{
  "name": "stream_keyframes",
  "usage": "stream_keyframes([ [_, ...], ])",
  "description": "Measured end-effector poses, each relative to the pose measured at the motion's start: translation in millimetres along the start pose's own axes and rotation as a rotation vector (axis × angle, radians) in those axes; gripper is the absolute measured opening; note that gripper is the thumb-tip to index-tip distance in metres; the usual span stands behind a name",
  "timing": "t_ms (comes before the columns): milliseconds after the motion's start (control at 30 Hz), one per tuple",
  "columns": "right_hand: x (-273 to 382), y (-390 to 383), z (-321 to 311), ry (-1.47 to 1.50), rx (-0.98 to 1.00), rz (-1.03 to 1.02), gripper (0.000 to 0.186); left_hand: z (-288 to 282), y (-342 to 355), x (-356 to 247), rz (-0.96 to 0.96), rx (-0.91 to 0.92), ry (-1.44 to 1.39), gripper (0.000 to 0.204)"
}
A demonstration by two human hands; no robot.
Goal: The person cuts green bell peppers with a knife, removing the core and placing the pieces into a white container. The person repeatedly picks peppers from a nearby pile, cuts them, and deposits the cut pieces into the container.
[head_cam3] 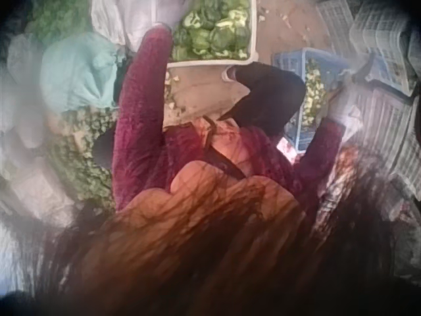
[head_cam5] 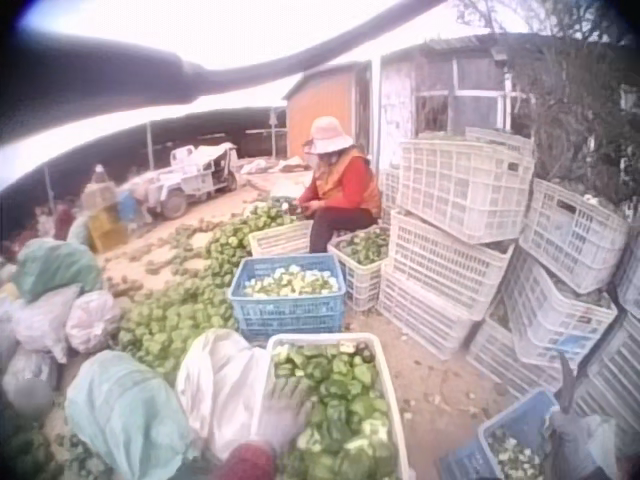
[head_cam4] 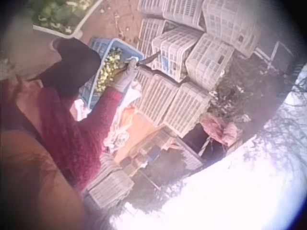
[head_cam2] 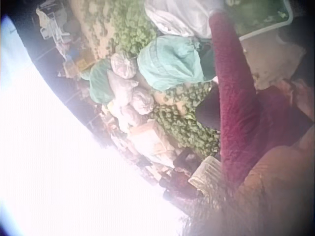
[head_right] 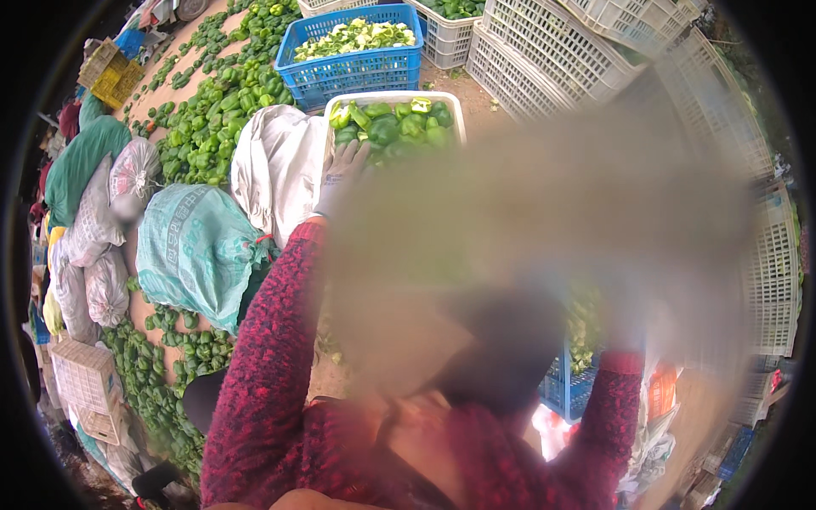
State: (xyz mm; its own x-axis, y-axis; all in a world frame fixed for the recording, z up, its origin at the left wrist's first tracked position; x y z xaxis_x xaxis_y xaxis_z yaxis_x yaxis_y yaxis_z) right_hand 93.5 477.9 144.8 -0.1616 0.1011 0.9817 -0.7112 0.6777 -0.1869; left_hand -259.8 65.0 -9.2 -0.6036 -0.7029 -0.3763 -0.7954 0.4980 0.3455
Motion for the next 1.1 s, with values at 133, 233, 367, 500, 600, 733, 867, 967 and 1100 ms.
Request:
stream_keyframes([
  [133, -57.8, -9.4, -125.9, -0.370, -0.310, 0.125, 0.033, 57.6, 18.5, 20.7, -0.052, 0.200, 0.030, 0.074],
  [233, -119.2, 4.9, -177.3, -0.791, -0.274, 0.315, 0.041, 41.0, 21.5, 24.0, -0.025, 0.177, -0.150, 0.066],
  [367, -142.7, 41.5, -153.5, -0.687, -0.272, 0.347, 0.048, -90.1, -36.5, 49.1, 0.030, -0.369, -0.474, 0.045],
  [500, -68.6, 37.9, -4.8, 0.069, 0.176, 0.093, 0.044, -183.8, -239.1, 145.7, -0.421, -1.004, -0.531, 0.034],
  [600, -29.9, 11.4, 121.4, 0.267, 0.419, 0.104, 0.047, -100.7, -377.1, 176.9, -0.845, -0.878, -0.663, 0.026],
  [733, -22.1, -45.9, 254.9, -0.267, 0.724, -0.152, 0.049, -5.2, -424.2, 208.2, -1.011, -0.130, -0.004, 0.043],
  [867, -62.0, -70.3, 302.7, -0.201, 0.888, 0.183, 0.053, 35.9, -377.4, 273.0, -1.014, 0.056, -0.041, 0.050],
  [967, -73.4, -61.6, 306.0, -0.301, 0.794, 0.174, 0.053, 87.1, -359.2, 314.5, -1.203, 0.328, -0.154, 0.063],
  [1100, -75.6, -47.3, 306.3, -0.397, 0.715, 0.110, 0.054, 116.8, -359.1, 341.0, -1.214, 0.477, -0.159, 0.069],
])
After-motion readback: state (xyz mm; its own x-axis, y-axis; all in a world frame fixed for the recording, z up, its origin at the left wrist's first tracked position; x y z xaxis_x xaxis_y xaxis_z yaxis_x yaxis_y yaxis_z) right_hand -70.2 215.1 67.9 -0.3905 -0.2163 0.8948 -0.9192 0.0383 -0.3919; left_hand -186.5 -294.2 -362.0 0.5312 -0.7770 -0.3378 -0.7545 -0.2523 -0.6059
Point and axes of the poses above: each hand's wrist, its own y-axis towards the middle knuckle, its own z-axis out of the palm, x = y × z, the point moved 9 cm from there along y, towards the middle knuckle, and after that the axes turned 8 degrees about z, right-handed, at the moved point
